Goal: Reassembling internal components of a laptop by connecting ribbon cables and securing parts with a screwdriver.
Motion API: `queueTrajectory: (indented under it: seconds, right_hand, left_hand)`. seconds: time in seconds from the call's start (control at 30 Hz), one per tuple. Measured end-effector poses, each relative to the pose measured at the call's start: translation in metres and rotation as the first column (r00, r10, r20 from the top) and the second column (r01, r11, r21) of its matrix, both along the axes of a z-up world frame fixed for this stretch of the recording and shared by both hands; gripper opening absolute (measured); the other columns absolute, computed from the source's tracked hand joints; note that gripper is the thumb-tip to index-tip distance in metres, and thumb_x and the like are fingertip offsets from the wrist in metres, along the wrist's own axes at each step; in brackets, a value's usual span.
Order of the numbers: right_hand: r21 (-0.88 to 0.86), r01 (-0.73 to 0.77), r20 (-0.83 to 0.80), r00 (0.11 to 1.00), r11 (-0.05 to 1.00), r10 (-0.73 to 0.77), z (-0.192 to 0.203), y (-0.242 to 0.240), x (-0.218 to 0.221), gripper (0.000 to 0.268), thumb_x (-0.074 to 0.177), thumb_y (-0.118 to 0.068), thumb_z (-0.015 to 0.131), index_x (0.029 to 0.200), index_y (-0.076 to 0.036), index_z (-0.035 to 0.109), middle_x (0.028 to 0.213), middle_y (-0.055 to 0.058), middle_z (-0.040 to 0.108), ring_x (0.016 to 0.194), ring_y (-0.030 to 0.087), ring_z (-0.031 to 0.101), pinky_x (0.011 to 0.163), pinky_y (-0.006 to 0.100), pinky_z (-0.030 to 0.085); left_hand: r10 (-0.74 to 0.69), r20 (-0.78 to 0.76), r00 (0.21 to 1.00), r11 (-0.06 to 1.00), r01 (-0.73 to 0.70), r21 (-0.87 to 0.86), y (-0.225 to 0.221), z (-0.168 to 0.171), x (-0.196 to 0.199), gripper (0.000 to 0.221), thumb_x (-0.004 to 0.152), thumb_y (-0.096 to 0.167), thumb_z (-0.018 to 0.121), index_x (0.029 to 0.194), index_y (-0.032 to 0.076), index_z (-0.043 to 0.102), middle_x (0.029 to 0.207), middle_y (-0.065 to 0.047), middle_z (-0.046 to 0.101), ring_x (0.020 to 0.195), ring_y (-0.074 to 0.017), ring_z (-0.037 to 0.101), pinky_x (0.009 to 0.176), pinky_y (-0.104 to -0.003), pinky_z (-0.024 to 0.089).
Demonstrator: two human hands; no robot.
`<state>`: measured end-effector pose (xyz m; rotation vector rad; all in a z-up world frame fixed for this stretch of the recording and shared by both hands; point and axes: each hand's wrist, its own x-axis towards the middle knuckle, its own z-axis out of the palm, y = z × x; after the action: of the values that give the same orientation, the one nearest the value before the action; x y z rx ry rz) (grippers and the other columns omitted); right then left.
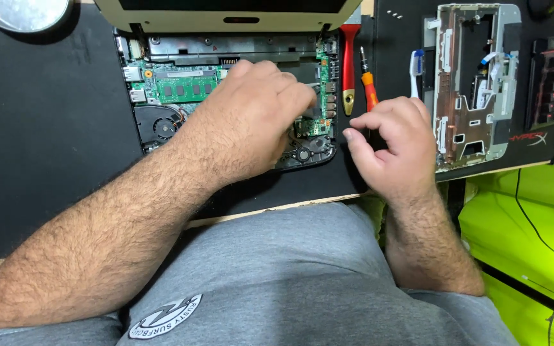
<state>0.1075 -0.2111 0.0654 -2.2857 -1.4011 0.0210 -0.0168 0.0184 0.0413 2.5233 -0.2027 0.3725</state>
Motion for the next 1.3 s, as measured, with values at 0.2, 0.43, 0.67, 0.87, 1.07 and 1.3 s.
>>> queueTrajectory:
  seconds: [0.2,0.43,0.67,0.87,1.07,1.3]
  right_hand:
    - [0.114,-0.074,0.050,0.996,0.991,0.068,-0.016,-0.012,-0.010,0.008,0.085,-0.014,0.080,0.086,-0.009,0.075,0.083,0.005,0.065,0.086,0.024,0.057,0.084,0.043,0.038]
    - [0.184,-0.155,0.058,0.987,0.971,0.147,-0.020,0.003,-0.022,0.005,0.087,-0.013,0.080,0.088,-0.012,0.076,0.087,0.002,0.064,0.089,0.025,0.056,0.088,0.043,0.036]
    - [0.220,-0.145,0.029,0.989,0.965,0.142,-0.031,0.009,-0.023,0.009,0.087,-0.014,0.082,0.090,-0.013,0.073,0.091,0.001,0.064,0.092,0.026,0.055,0.088,0.045,0.035]
    - [0.235,-0.144,0.025,0.990,0.961,0.142,-0.035,0.010,-0.022,0.009,0.087,-0.013,0.082,0.090,-0.013,0.073,0.092,0.001,0.064,0.093,0.027,0.054,0.089,0.045,0.035]
    - [0.245,-0.129,0.005,0.991,0.961,0.132,-0.036,0.009,-0.021,0.010,0.087,-0.012,0.082,0.090,-0.013,0.073,0.092,0.001,0.064,0.094,0.027,0.055,0.090,0.045,0.036]
    - [0.290,-0.094,-0.028,0.994,0.952,0.107,-0.038,0.005,-0.020,0.014,0.088,-0.012,0.083,0.095,-0.010,0.072,0.093,0.003,0.064,0.093,0.028,0.056,0.090,0.045,0.037]
  left_hand:
    - [0.031,-0.064,0.997,0.940,-0.007,0.341,0.009,0.002,-0.002,0.007,0.079,0.027,0.074,0.083,0.022,0.075,0.087,0.004,0.067,0.087,-0.0250,0.058,0.076,-0.044,0.046]
    - [0.020,-0.061,0.998,0.927,0.004,0.375,0.002,-0.005,-0.002,0.009,0.086,0.035,0.076,0.081,0.028,0.079,0.086,0.006,0.067,0.087,-0.0249,0.058,0.079,-0.044,0.045]
    - [0.015,-0.005,1.000,0.951,-0.013,0.310,-0.003,-0.011,-0.001,0.013,0.085,0.034,0.077,0.078,0.023,0.074,0.080,0.005,0.061,0.085,-0.0263,0.058,0.075,-0.044,0.044]
    - [0.008,0.057,0.998,0.973,-0.021,0.231,-0.006,-0.014,0.000,0.016,0.084,0.032,0.077,0.076,0.021,0.069,0.081,0.004,0.060,0.086,-0.0269,0.058,0.075,-0.044,0.041]
    - [-0.012,0.072,0.997,0.984,-0.002,0.179,-0.010,-0.014,0.002,0.015,0.083,0.028,0.078,0.074,0.020,0.069,0.083,0.004,0.060,0.087,-0.0261,0.056,0.074,-0.044,0.039]
    - [-0.056,0.095,0.994,0.997,0.051,0.054,-0.014,-0.018,0.004,0.011,0.090,0.026,0.080,0.085,0.018,0.075,0.092,0.004,0.066,0.093,-0.0252,0.057,0.083,-0.047,0.040]
